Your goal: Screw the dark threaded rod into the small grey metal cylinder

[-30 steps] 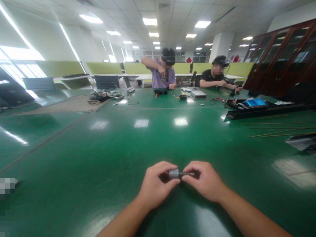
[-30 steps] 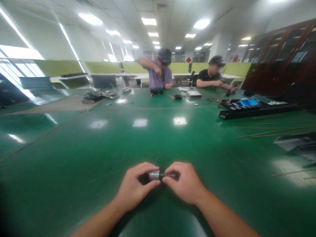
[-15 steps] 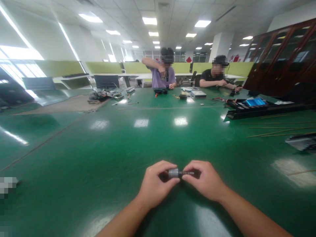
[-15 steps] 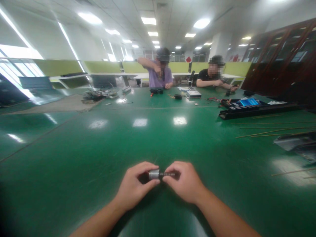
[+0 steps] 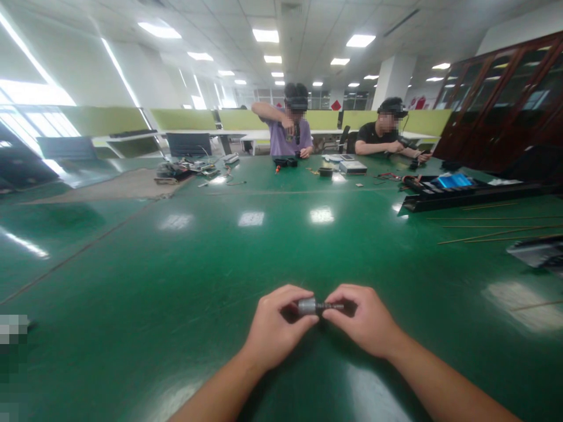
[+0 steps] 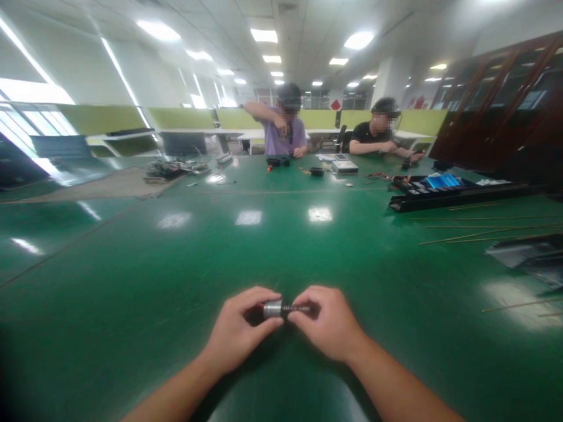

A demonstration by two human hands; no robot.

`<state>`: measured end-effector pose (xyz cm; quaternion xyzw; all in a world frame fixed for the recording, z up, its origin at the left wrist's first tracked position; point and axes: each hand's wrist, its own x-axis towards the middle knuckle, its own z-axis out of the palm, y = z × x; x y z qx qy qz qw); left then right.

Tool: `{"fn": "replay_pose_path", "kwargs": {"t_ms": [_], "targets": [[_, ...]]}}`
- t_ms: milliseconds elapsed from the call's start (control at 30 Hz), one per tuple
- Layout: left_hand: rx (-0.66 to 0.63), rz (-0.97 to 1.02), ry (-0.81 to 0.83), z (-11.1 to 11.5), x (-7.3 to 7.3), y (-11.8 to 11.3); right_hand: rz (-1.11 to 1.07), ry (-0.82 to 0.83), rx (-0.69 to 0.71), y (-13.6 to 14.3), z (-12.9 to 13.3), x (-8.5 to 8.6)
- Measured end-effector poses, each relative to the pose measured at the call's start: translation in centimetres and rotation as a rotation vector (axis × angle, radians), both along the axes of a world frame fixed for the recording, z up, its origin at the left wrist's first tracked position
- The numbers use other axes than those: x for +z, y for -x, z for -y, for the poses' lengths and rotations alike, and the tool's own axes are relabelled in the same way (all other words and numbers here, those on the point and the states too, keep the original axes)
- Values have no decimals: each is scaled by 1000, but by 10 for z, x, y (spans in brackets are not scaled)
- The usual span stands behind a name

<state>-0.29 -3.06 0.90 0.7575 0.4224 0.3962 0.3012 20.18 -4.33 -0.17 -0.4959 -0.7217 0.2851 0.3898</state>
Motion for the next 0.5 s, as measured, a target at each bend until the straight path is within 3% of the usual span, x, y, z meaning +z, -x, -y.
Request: {"fn": "replay_pose_path", "kwargs": {"t_ms": [500], "targets": [[1, 17, -2, -1, -3, 1, 17, 7, -14, -1, 0, 0]]}}
